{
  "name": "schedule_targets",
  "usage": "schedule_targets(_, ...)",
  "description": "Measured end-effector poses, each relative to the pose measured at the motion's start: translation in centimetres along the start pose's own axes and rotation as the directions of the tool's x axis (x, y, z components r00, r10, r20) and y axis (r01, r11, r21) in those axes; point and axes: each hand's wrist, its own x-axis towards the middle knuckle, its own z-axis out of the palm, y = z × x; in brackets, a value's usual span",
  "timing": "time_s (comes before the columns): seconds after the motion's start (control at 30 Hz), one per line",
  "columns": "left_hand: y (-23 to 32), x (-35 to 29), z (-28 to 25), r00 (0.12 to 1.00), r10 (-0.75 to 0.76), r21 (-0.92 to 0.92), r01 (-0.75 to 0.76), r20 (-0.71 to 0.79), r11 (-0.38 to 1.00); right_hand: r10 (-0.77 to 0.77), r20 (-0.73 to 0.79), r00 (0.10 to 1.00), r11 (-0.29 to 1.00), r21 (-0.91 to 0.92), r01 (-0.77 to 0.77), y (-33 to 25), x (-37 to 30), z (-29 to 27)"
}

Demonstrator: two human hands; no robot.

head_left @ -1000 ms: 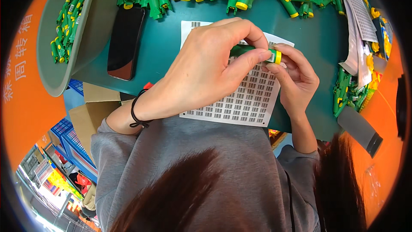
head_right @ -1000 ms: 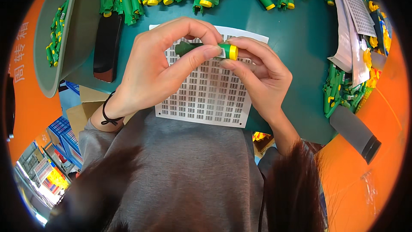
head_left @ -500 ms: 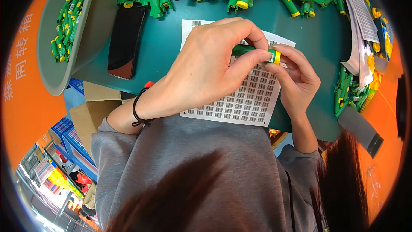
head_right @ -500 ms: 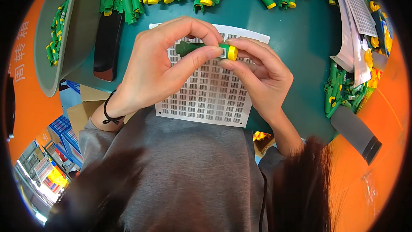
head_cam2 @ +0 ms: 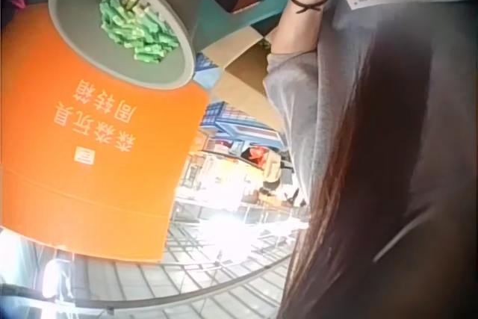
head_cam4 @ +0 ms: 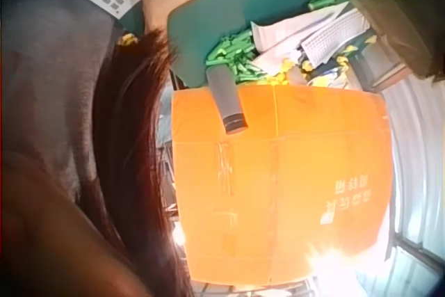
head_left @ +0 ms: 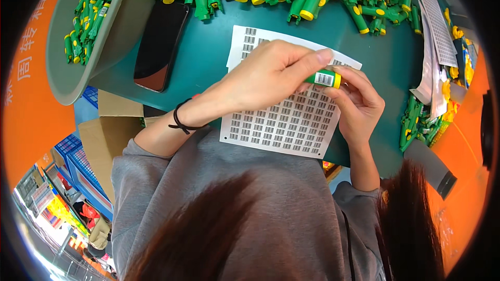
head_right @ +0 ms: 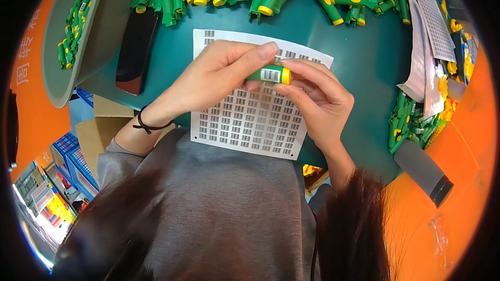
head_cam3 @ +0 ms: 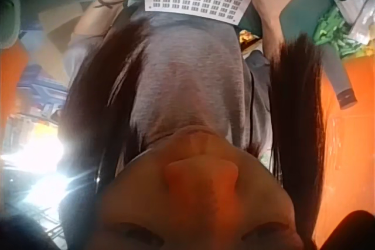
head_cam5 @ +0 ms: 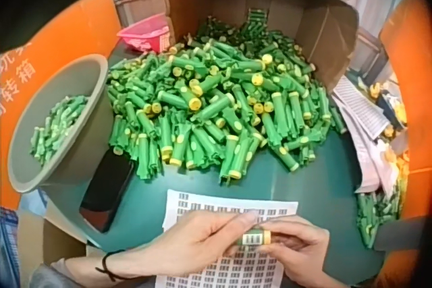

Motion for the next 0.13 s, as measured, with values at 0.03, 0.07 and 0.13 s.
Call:
schedule_targets(0.03, 0.09, -0.14, -0.12, 1.000, 0.004, -0.003, -0.004, -0.009, 1.000, -0.003, 0.010, 1.000, 1.000, -0.001, 0.003, 0.04, 0.13, 0.09)
schedule_targets(0.07, 0.28, -0.40, -0.19, 0.998, 0.057, 0.125, -0.055, -0.019, 0.991, -0.015, 0.023, 1.000, 1.000, -0.020, 0.016, 0.03, 0.22, 0.18)
schedule_targets(0.13, 0.51, -0.96, -0.54, 0.993, 0.110, 0.255, -0.098, -0.033, 0.962, -0.032, 0.043, 0.999, 0.999, -0.033, 0.033, 0.11, 0.49, 0.60)
